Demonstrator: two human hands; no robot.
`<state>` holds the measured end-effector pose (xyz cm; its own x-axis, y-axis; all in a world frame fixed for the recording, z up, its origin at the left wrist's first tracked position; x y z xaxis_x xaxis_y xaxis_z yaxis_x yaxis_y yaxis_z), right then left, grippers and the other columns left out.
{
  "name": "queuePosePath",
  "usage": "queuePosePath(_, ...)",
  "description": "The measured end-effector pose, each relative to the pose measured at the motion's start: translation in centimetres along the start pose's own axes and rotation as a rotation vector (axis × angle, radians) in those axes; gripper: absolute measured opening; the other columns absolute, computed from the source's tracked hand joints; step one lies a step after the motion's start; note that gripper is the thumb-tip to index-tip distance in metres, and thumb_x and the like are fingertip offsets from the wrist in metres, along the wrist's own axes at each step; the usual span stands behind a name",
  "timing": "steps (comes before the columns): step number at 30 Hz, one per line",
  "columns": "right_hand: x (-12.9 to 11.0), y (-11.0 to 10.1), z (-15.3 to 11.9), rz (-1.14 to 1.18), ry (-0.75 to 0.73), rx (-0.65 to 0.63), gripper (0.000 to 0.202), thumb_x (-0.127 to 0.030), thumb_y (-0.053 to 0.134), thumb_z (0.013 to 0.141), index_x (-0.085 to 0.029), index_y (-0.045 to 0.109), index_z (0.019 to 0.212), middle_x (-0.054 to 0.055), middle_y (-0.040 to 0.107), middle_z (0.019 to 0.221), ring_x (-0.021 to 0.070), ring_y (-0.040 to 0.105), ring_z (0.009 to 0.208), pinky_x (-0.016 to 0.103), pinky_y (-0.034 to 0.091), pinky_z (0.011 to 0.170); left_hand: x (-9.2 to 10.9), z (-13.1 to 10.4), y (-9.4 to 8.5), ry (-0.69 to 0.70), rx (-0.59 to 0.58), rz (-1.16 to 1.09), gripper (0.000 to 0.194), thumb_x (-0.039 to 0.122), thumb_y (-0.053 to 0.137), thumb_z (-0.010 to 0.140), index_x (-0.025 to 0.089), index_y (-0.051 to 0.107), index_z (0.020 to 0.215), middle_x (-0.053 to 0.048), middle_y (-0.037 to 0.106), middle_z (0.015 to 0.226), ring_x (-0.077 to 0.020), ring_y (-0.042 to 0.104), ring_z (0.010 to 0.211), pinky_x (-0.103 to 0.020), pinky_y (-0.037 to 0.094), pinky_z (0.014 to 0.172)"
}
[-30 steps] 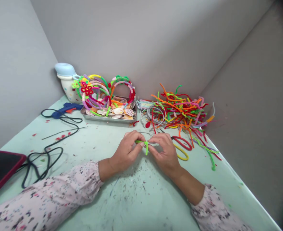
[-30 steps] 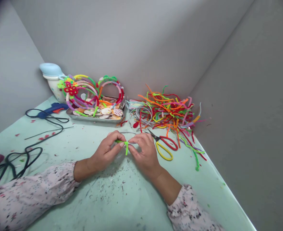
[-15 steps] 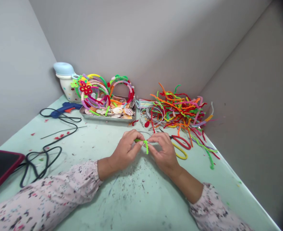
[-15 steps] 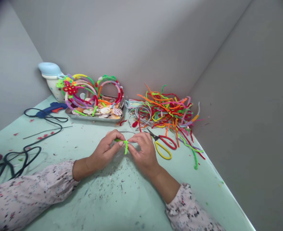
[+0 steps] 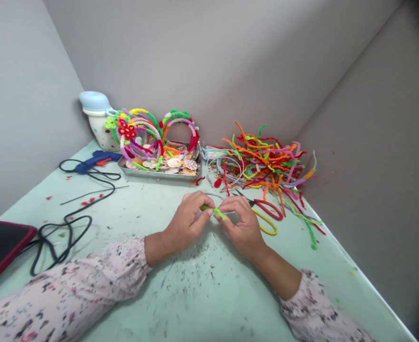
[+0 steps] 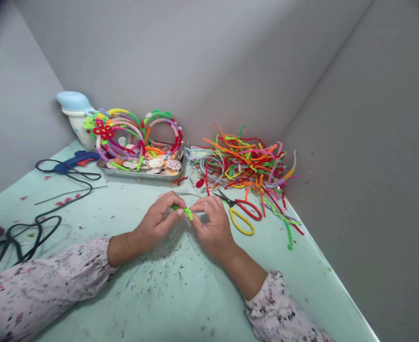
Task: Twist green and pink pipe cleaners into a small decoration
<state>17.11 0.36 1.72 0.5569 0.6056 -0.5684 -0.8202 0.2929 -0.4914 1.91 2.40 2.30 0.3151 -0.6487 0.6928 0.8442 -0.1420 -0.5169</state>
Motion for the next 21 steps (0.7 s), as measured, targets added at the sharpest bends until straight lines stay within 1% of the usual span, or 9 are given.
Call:
queuePosePath(8, 0.42, 0.24, -0.11, 0.117, 0.092, -0.04, 0.005, -0.024, 0.066, 0.081, -0.023, 0.061, 0.08, 0.001, 0.06, 0.086, 0.018, 0.055, 0.088, 0.036, 0.044, 0.083, 0.04, 0.08, 0.05, 0.011, -0.013, 0.028, 0.009, 0.017, 0.046, 0.088, 0.018, 0.054, 0.086, -0.001, 0.057, 0.085, -0.0167, 0.051, 0.086, -0.034, 0.034, 0.086)
queuePosePath(13, 0.74, 0.43, -0.2, 0.181, 0.149, -0.051, 0.011, -0.023, 0.066, 0.08, -0.022, 0.056, 0.075, 0.0, 0.059, 0.083, 0.0173, 0.055, 0.085, 0.035, 0.044, 0.082, -0.02, 0.07, 0.1, 0.008, -0.031, 0.036, 0.009, 0.016, 0.046, 0.087, 0.018, 0.055, 0.086, -0.001, 0.057, 0.085, -0.0167, 0.051, 0.085, -0.034, 0.033, 0.086)
queuePosePath(16, 0.75, 0.49, -0.19, 0.175, 0.159, -0.058, 0.011, -0.024, 0.065, 0.081, -0.022, 0.055, 0.076, 0.0, 0.059, 0.081, 0.0171, 0.055, 0.084, 0.035, 0.043, 0.081, -0.04, 0.11, 0.11, 0.009, -0.035, 0.041, 0.009, 0.017, 0.045, 0.087, 0.018, 0.055, 0.086, -0.001, 0.057, 0.084, -0.017, 0.051, 0.085, -0.034, 0.034, 0.086)
queuePosePath(21, 0.56, 0.44, -0.1, 0.133, 0.132, -0.074, 0.007, -0.025, 0.063, 0.082, -0.022, 0.057, 0.082, 0.001, 0.059, 0.084, 0.0181, 0.054, 0.084, 0.036, 0.043, 0.081, -0.01, 0.13, 0.02, -0.003, -0.016, 0.044, 0.009, 0.018, 0.045, 0.088, 0.018, 0.053, 0.085, -0.002, 0.057, 0.085, -0.017, 0.051, 0.085, -0.034, 0.035, 0.086)
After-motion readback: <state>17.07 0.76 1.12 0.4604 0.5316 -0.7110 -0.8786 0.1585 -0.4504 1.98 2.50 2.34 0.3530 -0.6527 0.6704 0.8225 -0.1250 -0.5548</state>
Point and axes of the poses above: each hand's wrist, its own z-axis towards the middle knuckle, its own y-axis out of the palm, x = y × z, the point moved 4 cm from there along z, towards the middle knuckle
